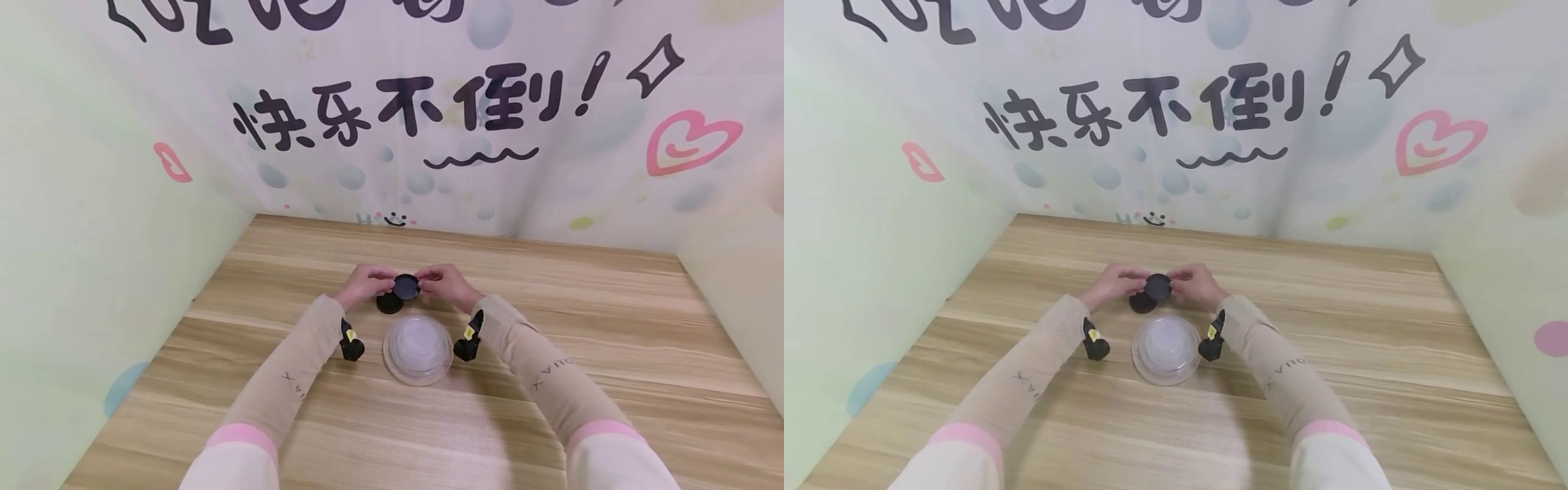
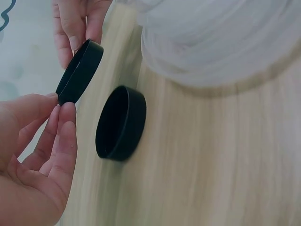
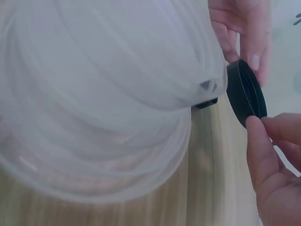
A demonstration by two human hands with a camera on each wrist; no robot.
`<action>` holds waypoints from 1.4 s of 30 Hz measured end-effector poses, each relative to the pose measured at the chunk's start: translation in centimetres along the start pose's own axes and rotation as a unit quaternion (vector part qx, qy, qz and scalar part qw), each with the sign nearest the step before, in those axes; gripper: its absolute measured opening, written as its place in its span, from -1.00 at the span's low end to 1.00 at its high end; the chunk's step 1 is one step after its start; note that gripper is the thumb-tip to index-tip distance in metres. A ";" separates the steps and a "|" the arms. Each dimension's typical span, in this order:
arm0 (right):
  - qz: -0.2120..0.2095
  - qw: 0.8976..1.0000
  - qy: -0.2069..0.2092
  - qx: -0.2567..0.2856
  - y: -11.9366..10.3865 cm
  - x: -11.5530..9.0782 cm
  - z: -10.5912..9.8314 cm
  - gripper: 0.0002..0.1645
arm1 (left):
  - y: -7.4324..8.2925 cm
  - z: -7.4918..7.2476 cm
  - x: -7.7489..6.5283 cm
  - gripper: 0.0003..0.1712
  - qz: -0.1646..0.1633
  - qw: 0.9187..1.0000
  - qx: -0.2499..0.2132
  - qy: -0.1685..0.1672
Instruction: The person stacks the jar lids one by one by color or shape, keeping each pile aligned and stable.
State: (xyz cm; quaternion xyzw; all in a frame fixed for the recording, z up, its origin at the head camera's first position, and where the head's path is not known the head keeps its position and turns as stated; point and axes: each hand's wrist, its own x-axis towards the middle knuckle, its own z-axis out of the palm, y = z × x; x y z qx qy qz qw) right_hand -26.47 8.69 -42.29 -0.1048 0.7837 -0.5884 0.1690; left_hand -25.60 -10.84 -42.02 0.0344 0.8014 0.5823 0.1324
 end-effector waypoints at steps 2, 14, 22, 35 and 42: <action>0.003 1.000 -0.010 0.012 0.1 0.2 0.2 -0.66 | -0.1 -0.2 -0.2 -0.69 -0.003 1.000 0.004 0.005; 0.044 0.995 -0.049 0.076 0.8 1.3 1.1 -0.61 | -0.9 -1.1 -0.7 -0.69 -0.039 0.999 -0.023 0.016; 0.057 0.992 -0.045 0.099 1.1 1.6 2.0 -0.60 | -1.1 -1.4 -1.0 -0.71 -0.052 0.998 -0.017 0.029; 0.066 0.993 -0.036 0.090 1.2 1.9 2.9 -0.62 | -1.8 -1.6 -1.2 -0.73 -0.054 0.997 -0.024 0.040; 0.074 0.993 -0.037 0.085 1.0 1.7 3.1 -0.61 | -2.3 -1.5 -1.4 -0.72 -0.037 0.998 -0.036 0.043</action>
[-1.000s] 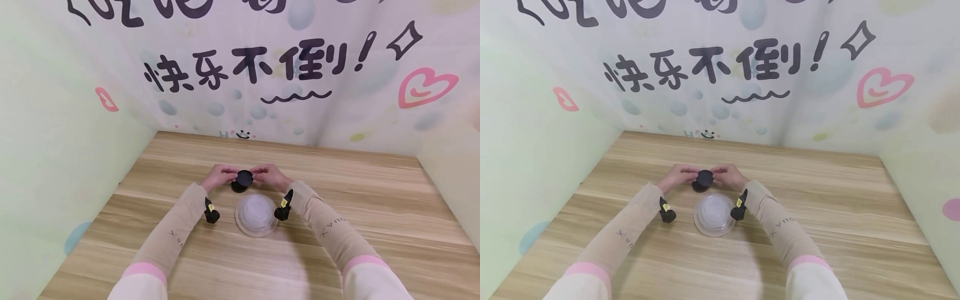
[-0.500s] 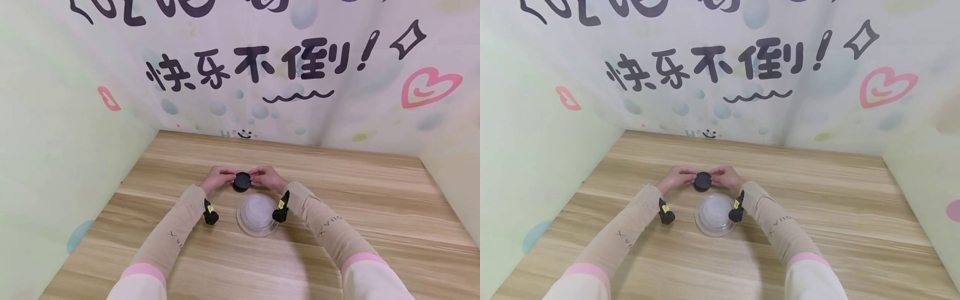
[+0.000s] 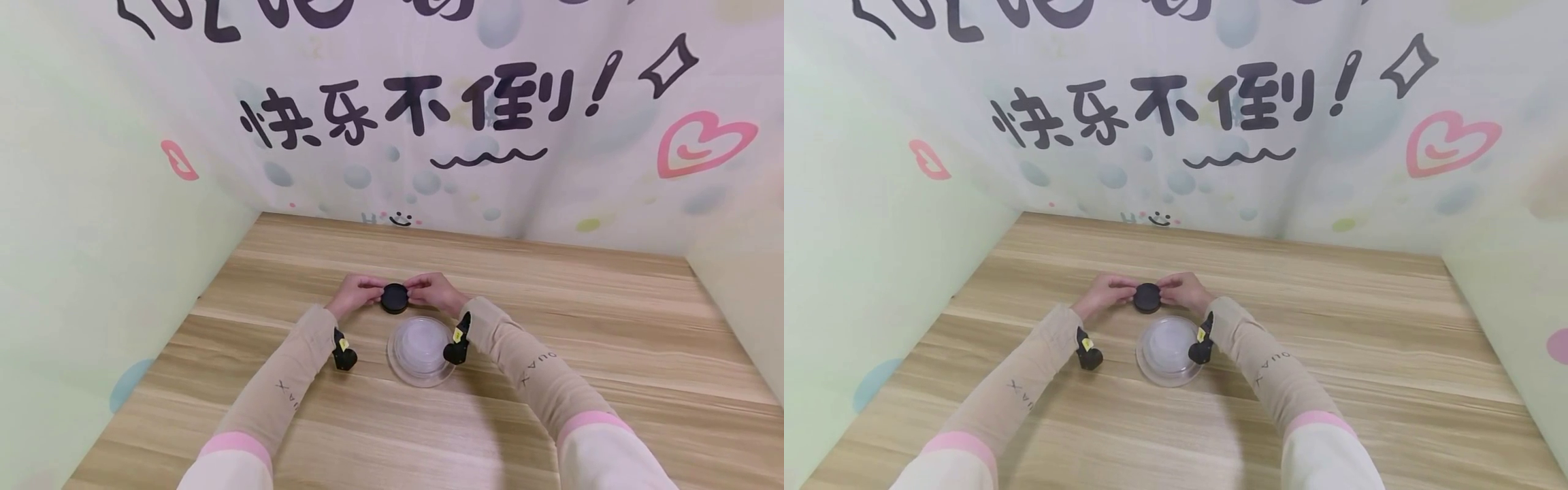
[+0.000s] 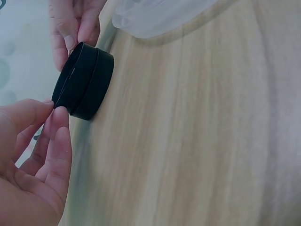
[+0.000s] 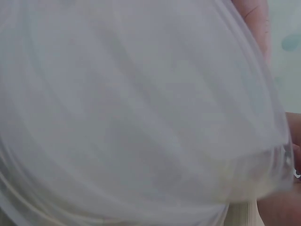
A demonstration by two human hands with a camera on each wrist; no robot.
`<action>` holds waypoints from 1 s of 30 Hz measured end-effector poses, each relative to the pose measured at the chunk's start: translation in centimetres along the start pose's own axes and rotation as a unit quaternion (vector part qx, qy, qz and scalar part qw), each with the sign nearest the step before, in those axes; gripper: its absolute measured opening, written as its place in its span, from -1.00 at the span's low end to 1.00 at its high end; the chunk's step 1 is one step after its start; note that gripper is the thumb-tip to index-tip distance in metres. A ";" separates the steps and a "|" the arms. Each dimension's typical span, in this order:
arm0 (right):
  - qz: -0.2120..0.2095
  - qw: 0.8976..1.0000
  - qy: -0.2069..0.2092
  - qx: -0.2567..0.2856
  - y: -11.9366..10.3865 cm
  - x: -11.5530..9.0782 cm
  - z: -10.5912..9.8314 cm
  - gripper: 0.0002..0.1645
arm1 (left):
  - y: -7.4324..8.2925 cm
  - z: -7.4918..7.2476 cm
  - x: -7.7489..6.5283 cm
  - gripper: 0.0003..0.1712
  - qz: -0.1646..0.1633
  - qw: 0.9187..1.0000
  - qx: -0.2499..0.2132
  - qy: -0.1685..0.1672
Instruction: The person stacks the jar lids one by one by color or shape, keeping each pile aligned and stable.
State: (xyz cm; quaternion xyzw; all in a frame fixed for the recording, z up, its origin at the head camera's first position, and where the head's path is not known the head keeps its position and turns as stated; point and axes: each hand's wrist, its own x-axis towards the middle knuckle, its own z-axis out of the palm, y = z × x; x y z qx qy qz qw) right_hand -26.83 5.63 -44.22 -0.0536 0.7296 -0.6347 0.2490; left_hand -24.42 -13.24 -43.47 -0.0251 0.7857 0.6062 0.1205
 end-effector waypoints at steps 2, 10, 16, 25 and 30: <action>0.000 1.000 -0.001 -0.003 -0.1 -0.1 0.0 -0.61 | -0.1 0.0 0.0 -0.72 0.002 1.000 -0.002 0.003; 0.011 1.000 0.004 -0.004 -0.4 -0.3 0.2 -0.61 | -0.3 0.2 0.0 -0.71 -0.003 1.000 -0.005 0.004; 0.013 1.000 0.006 -0.006 -0.4 -0.4 0.2 -0.62 | -0.4 0.3 -0.1 -0.72 -0.007 1.000 -0.004 0.007; 0.009 1.000 0.007 0.003 -0.4 -0.3 0.0 -0.61 | -0.6 0.4 0.0 -0.73 -0.015 1.000 -0.008 0.016; 0.012 1.000 0.008 -0.003 -0.5 -0.4 0.0 -0.61 | -0.6 0.5 0.0 -0.74 -0.016 1.000 -0.005 0.018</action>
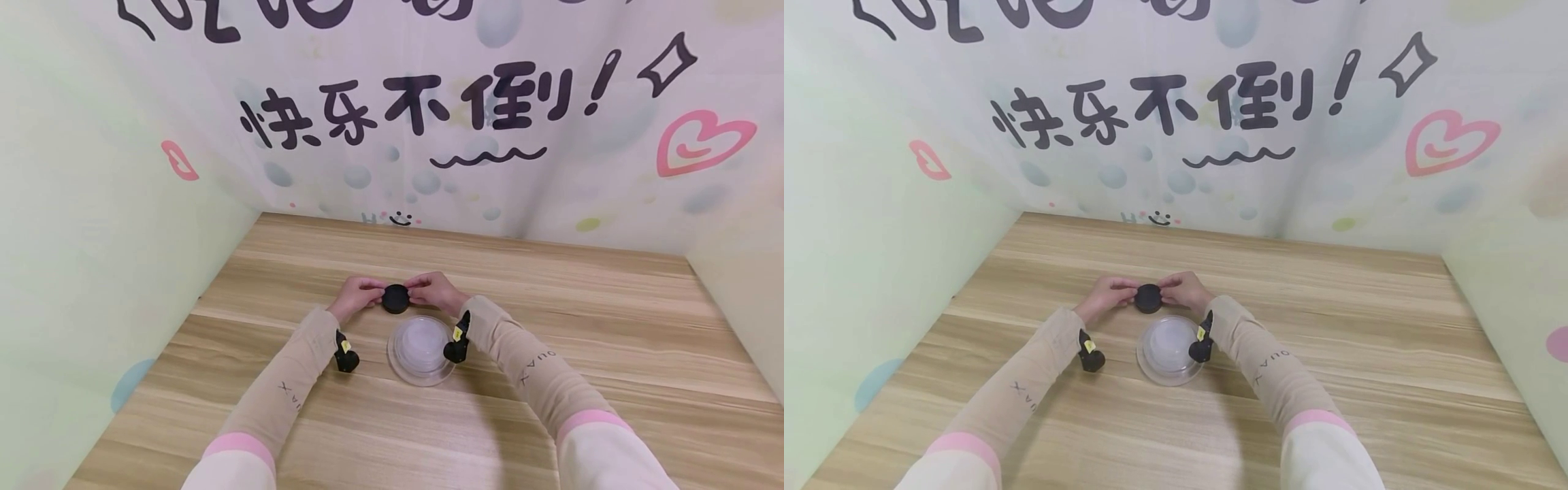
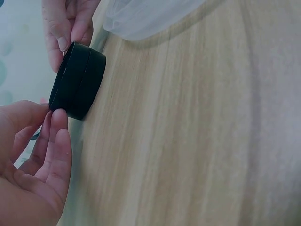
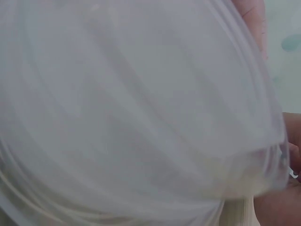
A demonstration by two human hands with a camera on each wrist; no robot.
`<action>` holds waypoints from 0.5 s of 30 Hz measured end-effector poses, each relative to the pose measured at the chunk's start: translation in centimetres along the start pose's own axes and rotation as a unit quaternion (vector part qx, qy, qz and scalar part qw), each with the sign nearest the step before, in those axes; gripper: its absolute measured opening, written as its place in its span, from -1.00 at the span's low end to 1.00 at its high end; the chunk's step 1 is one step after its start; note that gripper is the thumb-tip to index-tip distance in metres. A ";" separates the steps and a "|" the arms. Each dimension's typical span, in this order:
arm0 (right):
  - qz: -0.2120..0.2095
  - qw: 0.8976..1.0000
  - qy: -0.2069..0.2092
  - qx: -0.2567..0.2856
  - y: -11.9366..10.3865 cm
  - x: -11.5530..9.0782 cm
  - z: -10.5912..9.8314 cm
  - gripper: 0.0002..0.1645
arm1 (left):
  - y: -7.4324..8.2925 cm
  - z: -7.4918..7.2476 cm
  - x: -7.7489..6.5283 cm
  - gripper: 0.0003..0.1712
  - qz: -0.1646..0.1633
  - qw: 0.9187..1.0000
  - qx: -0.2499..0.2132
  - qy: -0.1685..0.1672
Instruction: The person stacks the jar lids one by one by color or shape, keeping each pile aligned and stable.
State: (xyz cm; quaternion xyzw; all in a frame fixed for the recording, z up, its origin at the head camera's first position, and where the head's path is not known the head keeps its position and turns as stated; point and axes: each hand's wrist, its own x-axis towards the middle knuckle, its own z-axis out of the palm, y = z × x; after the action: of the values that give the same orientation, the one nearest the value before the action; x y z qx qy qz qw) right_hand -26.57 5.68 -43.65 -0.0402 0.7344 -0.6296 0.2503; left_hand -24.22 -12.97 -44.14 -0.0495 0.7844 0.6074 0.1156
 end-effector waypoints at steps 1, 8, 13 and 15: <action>0.000 1.000 0.000 -0.002 0.0 0.0 0.0 -0.61 | 0.0 0.0 0.0 -0.74 -0.001 1.000 0.000 0.000; -0.005 1.000 -0.016 -0.010 -0.2 -0.4 -0.2 -0.61 | -0.1 -0.1 -0.1 -0.73 0.003 1.000 0.003 -0.006; -0.015 0.999 -0.029 -0.036 -0.3 -1.0 -1.4 -0.61 | -0.5 -0.5 -0.3 -0.73 0.011 1.000 0.005 -0.010; -0.018 0.998 -0.032 -0.045 -0.2 -1.3 -2.3 -0.60 | -0.7 -0.8 -0.3 -0.72 0.015 1.000 0.009 -0.010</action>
State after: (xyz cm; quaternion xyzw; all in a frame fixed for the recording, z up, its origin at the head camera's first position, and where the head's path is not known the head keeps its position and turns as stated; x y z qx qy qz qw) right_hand -26.44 8.17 -42.89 -0.0846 0.7525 -0.5992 0.2599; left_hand -23.88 -13.93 -44.51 -0.0306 0.7895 0.6021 0.1146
